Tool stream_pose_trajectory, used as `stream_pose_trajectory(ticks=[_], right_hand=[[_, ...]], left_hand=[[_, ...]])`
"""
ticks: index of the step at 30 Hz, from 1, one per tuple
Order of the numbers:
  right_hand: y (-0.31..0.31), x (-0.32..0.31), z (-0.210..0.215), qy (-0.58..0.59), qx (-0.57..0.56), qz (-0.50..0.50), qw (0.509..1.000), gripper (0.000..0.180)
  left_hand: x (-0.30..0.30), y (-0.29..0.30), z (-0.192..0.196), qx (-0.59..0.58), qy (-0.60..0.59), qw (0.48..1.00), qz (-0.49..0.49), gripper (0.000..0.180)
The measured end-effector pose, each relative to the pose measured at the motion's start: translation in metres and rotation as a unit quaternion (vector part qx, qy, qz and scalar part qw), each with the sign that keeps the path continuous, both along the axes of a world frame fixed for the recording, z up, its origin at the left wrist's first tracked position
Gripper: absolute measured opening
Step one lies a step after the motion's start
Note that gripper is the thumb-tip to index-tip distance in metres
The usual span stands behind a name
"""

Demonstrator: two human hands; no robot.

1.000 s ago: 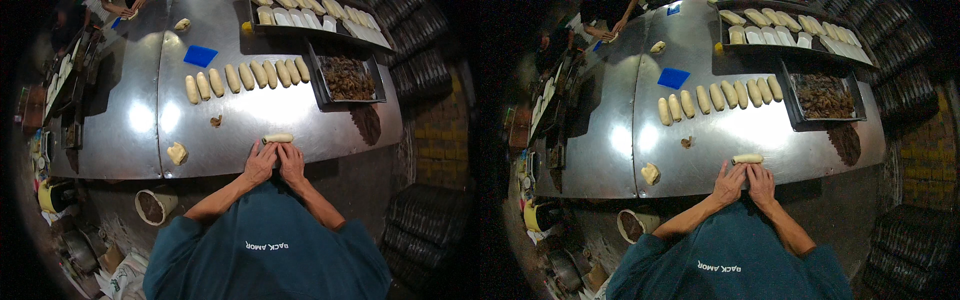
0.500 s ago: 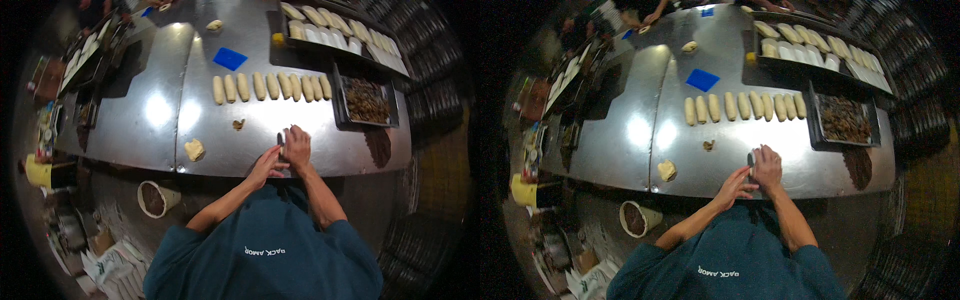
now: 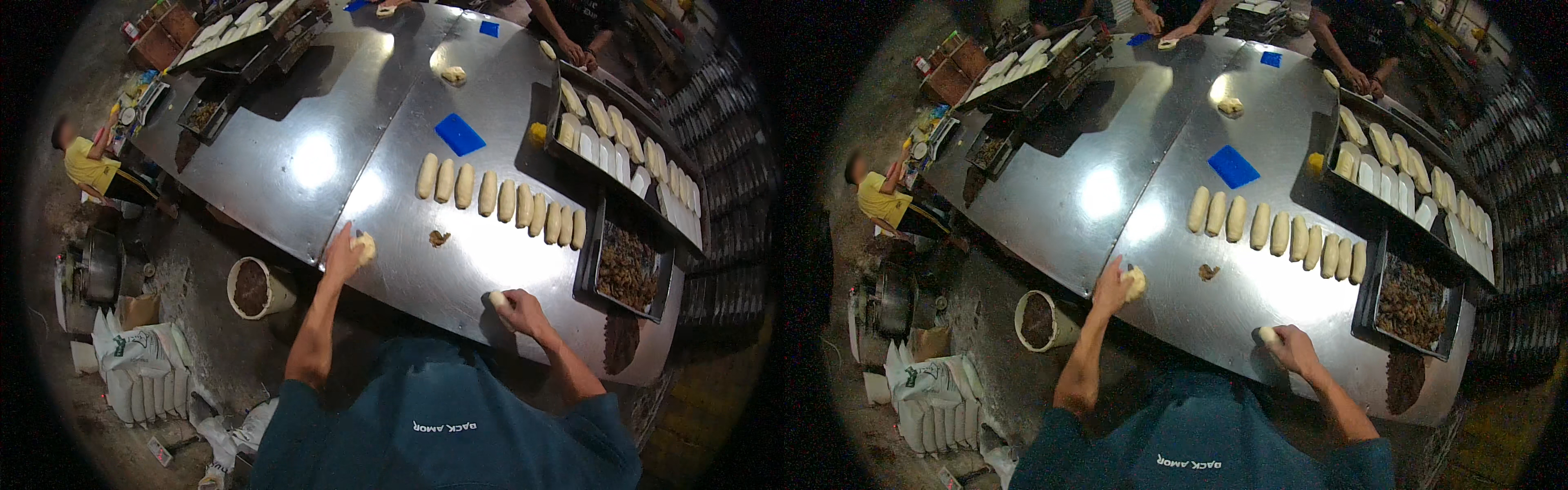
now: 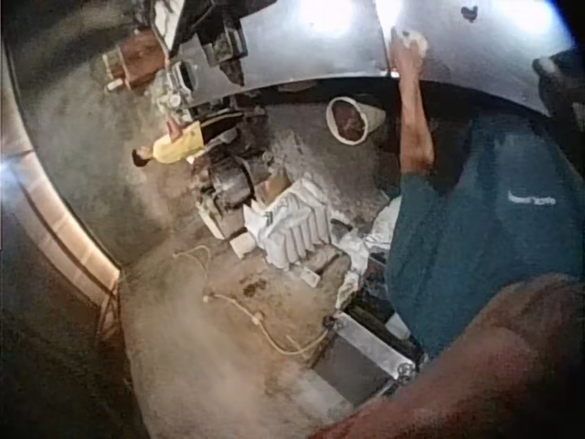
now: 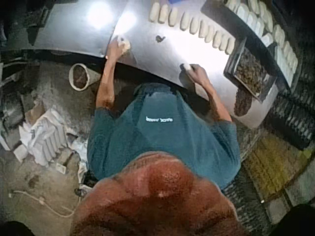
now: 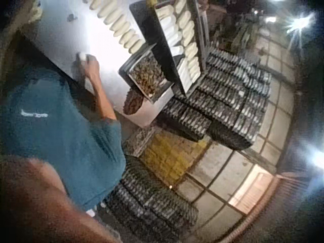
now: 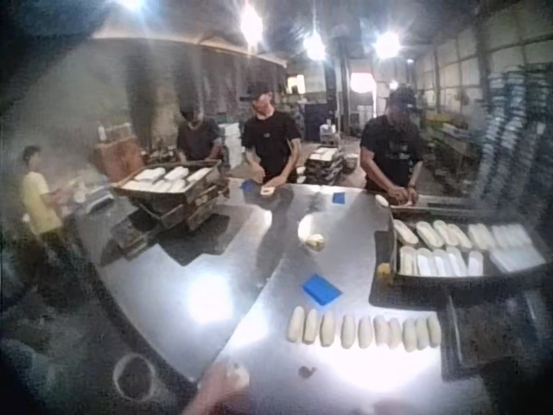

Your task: The person flattens dough pieces, adds a filling, rolls them into logs, and places them into white paper liners on a tray. The person also arranges empty liners on trays and moves filled trays aside.

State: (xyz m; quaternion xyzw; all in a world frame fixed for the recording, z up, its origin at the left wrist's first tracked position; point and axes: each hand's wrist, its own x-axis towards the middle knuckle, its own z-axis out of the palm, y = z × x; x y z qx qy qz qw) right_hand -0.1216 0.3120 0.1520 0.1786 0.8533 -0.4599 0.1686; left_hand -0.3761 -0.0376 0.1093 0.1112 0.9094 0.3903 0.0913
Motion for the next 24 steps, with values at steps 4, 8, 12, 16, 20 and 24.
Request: stream_pose_trajectory(ticks=[4, 8, 12, 16, 20, 24], right_hand=[[-0.040, -0.078, 0.008, -0.051, -0.318, -0.262, 0.910, 0.043], [-0.087, -0.207, 0.010, 0.110, -0.196, -0.140, 0.964, 0.050], [-0.111, -0.330, 0.002, 0.234, 0.120, -0.075, 0.962, 0.044], [-0.137, -0.358, 0.002, 0.186, 0.327, 0.098, 0.921, 0.041], [-0.180, -0.282, 0.018, 0.079, -0.075, 0.135, 0.985, 0.046], [-0.224, -0.207, 0.047, 0.155, -0.157, -0.106, 0.970, 0.036]], left_hand=[[0.032, 0.001, 0.010, -0.198, 0.138, 0.968, -0.064, 0.043], [0.046, -0.009, 0.020, -0.023, 0.043, 0.997, -0.066, 0.033], [0.047, -0.046, 0.027, 0.177, -0.130, 0.972, 0.086, 0.029], [0.041, -0.090, 0.033, 0.337, -0.238, 0.903, 0.118, 0.038], [0.016, -0.079, 0.039, 0.509, -0.249, 0.819, 0.093, 0.030], [0.002, -0.021, 0.057, 0.481, -0.245, 0.839, 0.074, 0.024]])
